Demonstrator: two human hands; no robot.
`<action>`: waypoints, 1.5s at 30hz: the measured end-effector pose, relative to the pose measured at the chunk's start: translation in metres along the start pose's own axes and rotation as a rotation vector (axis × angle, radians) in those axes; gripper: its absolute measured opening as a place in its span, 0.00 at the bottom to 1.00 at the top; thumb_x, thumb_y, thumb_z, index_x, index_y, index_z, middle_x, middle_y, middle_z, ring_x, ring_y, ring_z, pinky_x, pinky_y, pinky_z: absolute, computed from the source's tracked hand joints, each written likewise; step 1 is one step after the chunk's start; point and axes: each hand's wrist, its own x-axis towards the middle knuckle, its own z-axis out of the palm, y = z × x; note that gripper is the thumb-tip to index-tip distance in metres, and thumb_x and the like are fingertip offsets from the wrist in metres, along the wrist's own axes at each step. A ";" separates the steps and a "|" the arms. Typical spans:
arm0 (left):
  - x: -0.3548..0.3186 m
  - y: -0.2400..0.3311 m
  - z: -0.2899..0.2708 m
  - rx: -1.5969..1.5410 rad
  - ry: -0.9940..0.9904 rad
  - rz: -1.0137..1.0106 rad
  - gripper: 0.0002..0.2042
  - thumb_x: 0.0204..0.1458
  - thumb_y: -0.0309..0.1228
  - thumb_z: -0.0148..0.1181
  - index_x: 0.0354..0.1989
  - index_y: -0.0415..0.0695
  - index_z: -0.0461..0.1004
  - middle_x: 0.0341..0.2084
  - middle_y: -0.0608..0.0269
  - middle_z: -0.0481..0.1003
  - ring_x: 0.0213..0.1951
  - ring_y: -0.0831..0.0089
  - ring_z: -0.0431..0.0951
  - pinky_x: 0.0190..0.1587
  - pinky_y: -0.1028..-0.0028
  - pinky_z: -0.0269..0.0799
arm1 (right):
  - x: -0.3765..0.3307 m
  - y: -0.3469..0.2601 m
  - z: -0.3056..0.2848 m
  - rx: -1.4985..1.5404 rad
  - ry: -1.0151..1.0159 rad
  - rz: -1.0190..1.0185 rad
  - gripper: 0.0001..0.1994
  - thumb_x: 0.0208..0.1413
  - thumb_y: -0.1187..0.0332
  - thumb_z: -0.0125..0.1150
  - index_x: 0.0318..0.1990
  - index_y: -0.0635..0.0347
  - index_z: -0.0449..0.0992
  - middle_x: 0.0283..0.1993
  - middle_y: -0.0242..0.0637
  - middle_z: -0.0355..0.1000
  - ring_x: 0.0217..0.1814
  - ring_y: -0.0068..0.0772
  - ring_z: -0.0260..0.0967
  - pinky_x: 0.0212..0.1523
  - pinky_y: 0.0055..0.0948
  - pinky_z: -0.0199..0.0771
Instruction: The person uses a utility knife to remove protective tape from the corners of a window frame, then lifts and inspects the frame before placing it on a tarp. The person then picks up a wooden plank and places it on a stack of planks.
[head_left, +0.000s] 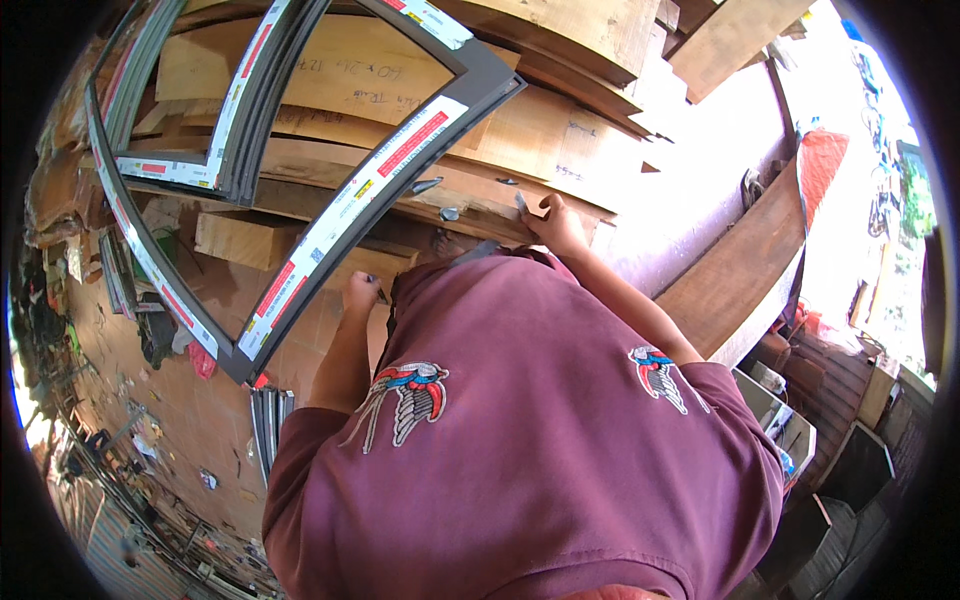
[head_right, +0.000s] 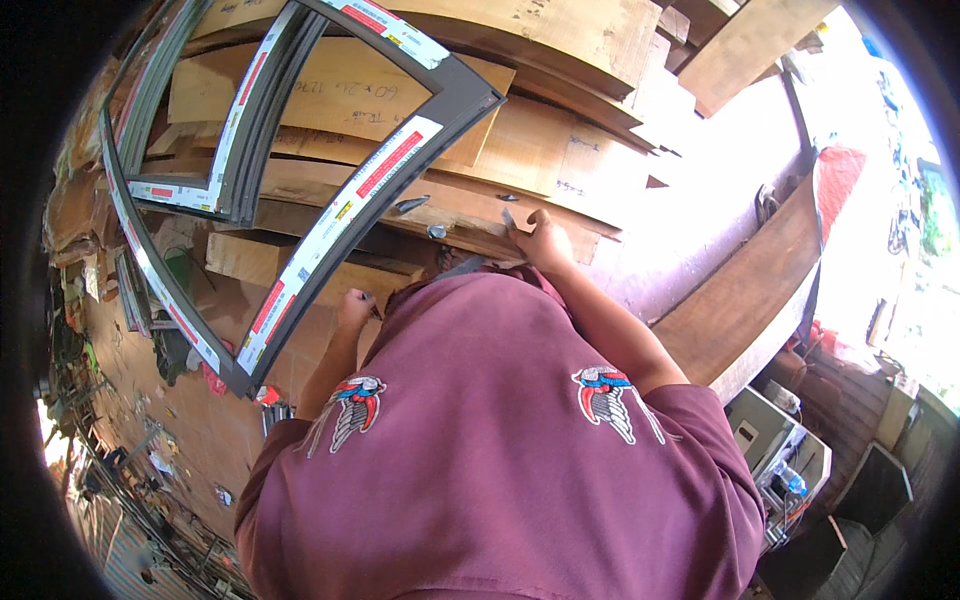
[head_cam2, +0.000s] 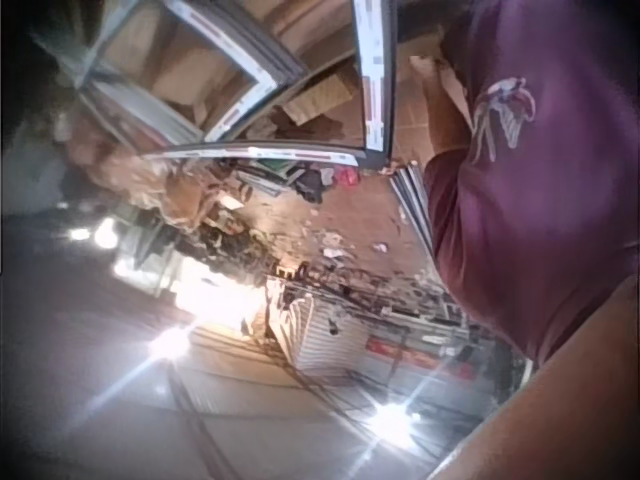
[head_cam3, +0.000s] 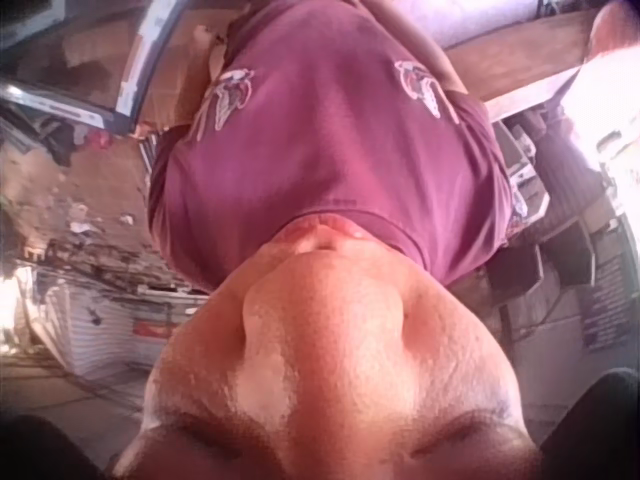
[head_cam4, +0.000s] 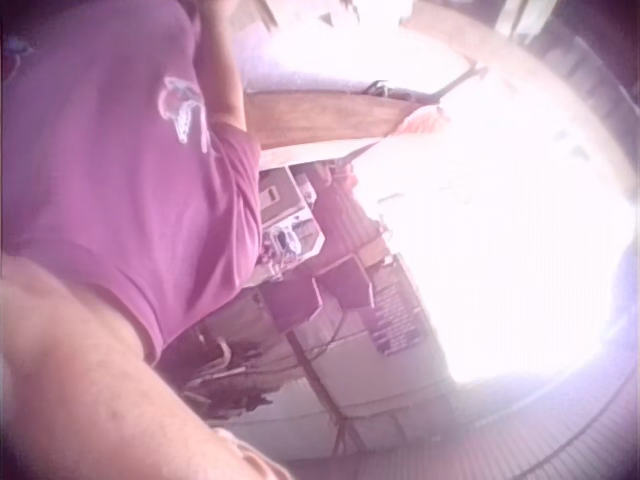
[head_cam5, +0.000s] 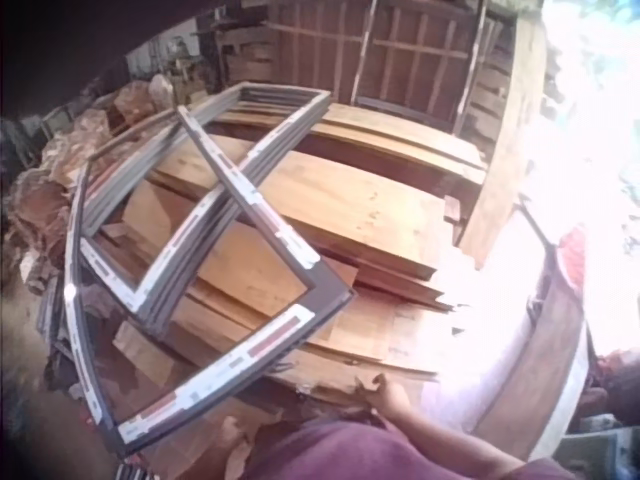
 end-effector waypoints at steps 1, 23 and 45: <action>-0.005 0.021 -0.011 0.014 -0.012 0.061 0.13 0.48 0.35 0.65 0.39 0.41 0.81 0.30 0.51 0.83 0.36 0.56 0.85 0.41 0.60 0.77 | -0.002 0.005 0.001 0.020 0.012 0.005 0.28 0.52 0.51 0.70 0.52 0.64 0.70 0.37 0.52 0.79 0.40 0.49 0.79 0.42 0.41 0.77; -0.057 0.162 -0.026 -0.149 -0.035 0.592 0.17 0.61 0.35 0.59 0.55 0.40 0.76 0.39 0.47 0.82 0.42 0.61 0.84 0.47 0.67 0.77 | -0.061 -0.085 -0.038 0.110 -0.210 -0.483 0.15 0.57 0.63 0.68 0.48 0.62 0.80 0.45 0.43 0.79 0.46 0.37 0.78 0.46 0.33 0.78; -0.154 0.260 -0.088 -0.688 -1.110 0.834 0.52 0.58 0.72 0.37 0.74 0.34 0.47 0.72 0.44 0.56 0.72 0.58 0.56 0.70 0.66 0.53 | -0.091 -0.116 -0.021 0.834 -1.085 -0.439 0.19 0.65 0.48 0.57 0.42 0.55 0.76 0.39 0.30 0.72 0.42 0.25 0.67 0.43 0.29 0.67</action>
